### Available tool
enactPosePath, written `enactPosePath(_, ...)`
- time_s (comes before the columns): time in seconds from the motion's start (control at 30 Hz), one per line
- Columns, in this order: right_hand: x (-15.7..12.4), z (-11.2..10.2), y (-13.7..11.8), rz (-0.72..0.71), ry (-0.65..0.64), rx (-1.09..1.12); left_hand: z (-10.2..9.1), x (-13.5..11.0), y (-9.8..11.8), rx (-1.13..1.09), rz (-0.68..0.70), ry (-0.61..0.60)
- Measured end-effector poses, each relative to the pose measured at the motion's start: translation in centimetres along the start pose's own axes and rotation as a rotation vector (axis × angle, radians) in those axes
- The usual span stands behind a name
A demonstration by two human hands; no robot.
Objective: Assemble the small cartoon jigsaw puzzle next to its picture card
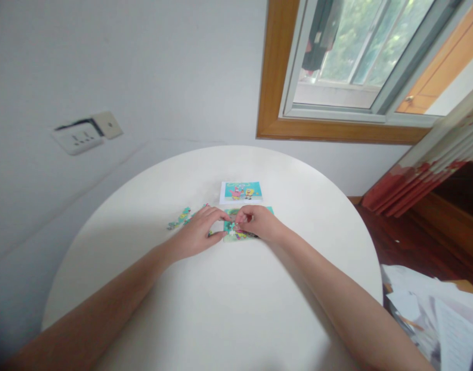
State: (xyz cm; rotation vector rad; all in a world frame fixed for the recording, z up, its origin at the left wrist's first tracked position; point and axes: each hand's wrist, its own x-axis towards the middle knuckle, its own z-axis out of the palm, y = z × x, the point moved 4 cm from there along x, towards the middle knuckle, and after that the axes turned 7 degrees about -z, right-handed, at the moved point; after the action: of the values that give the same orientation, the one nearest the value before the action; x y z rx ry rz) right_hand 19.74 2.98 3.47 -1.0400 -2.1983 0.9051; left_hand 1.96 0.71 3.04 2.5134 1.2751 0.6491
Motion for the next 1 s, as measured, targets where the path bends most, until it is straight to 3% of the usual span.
enactPosePath(0.23,0.7,-0.8,1.8,0.142,0.146,0.028,-0.3,0.0,0.2,0.010,-0.016,0.005)
enactPosePath(1.0,1.6,0.3,0.8,0.052,0.151,-0.179,-0.5,0.2,-0.2,0.113,-0.051,0.021)
